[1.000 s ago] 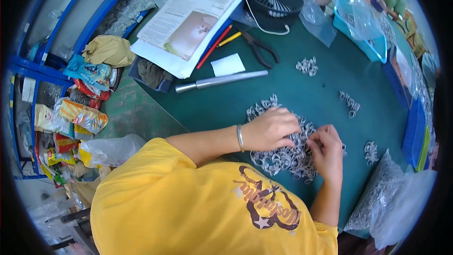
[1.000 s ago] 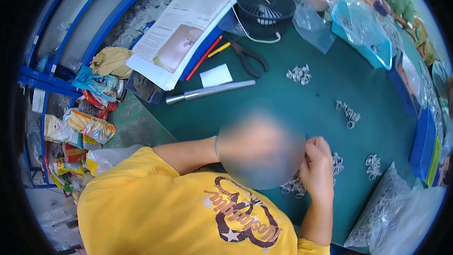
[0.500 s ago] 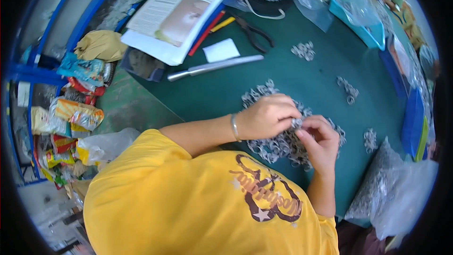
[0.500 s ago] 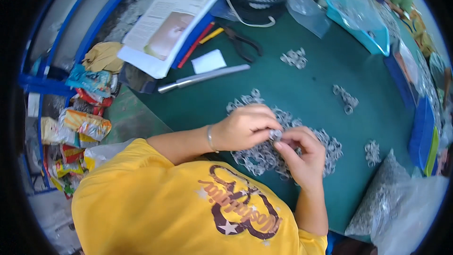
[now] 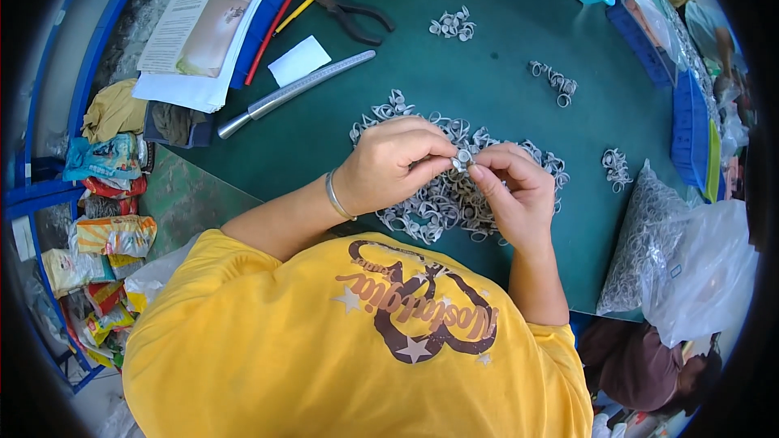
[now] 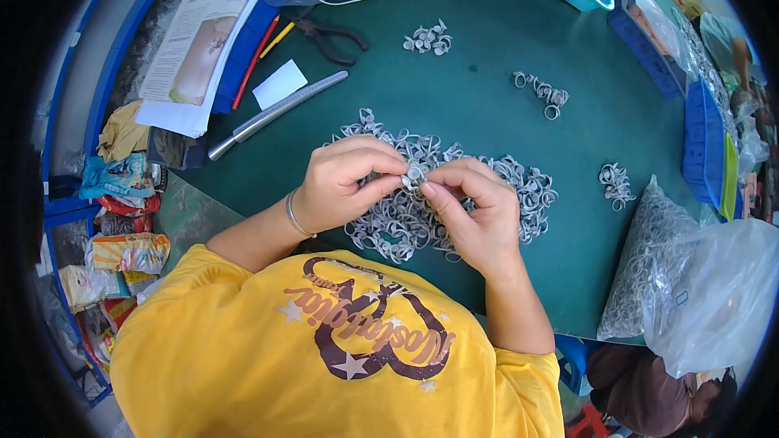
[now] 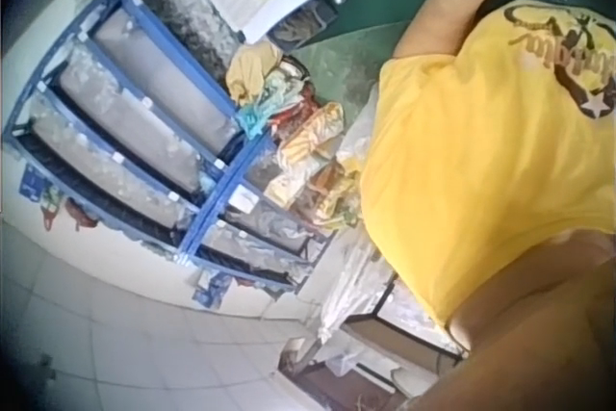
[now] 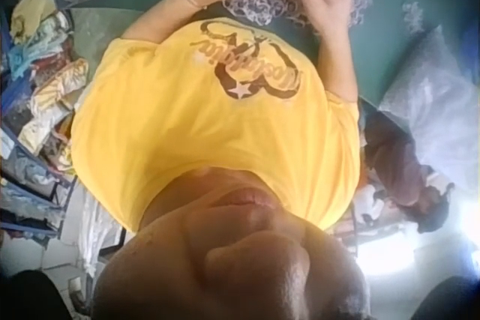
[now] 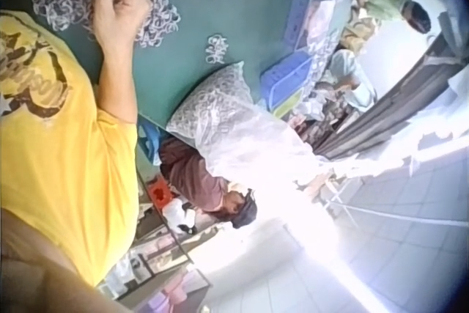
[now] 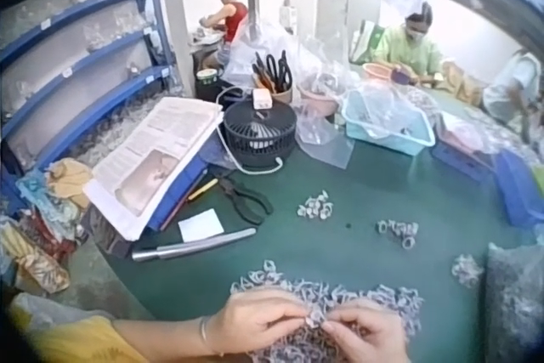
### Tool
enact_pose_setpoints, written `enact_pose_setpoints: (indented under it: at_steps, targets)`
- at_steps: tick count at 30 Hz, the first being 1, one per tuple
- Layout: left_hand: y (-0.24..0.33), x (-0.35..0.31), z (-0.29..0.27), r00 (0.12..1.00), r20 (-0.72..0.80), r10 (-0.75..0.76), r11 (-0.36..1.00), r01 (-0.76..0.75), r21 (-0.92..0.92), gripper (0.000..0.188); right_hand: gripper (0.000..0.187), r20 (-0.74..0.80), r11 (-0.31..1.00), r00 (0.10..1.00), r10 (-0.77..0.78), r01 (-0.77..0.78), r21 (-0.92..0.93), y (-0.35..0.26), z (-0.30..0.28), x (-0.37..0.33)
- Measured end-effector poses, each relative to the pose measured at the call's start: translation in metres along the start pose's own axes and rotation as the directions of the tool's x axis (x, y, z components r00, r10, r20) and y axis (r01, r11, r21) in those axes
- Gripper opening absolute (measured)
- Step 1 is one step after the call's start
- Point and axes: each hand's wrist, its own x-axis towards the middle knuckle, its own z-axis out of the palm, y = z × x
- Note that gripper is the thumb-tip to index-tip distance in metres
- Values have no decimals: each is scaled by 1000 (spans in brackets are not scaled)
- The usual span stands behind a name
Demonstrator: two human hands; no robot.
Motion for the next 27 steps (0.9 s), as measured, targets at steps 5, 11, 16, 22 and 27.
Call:
enact_pose_setpoints:
  at_steps: [5,11,16,22,27]
  targets:
    - [0,0,-1,1000,7,30,1000,-30,-1,16,7,11,1000,1000,-20,20,-14,2,0,0]
    - [-4,-7,4,979,19,-201,964,201,-172,11,8,-67,997,996,66,-63,45,3,3,-5]
    - [4,-2,-3,811,306,-500,624,581,-522,15,9,-72,952,983,-167,142,-271,-2,2,-4]
    - [-2,-8,7,904,87,-418,810,414,-415,15,14,-55,923,938,-343,326,-203,7,5,-1]
    - [5,0,0,980,-12,-197,965,191,-178,15,14,-124,946,990,62,-19,324,3,12,-5]
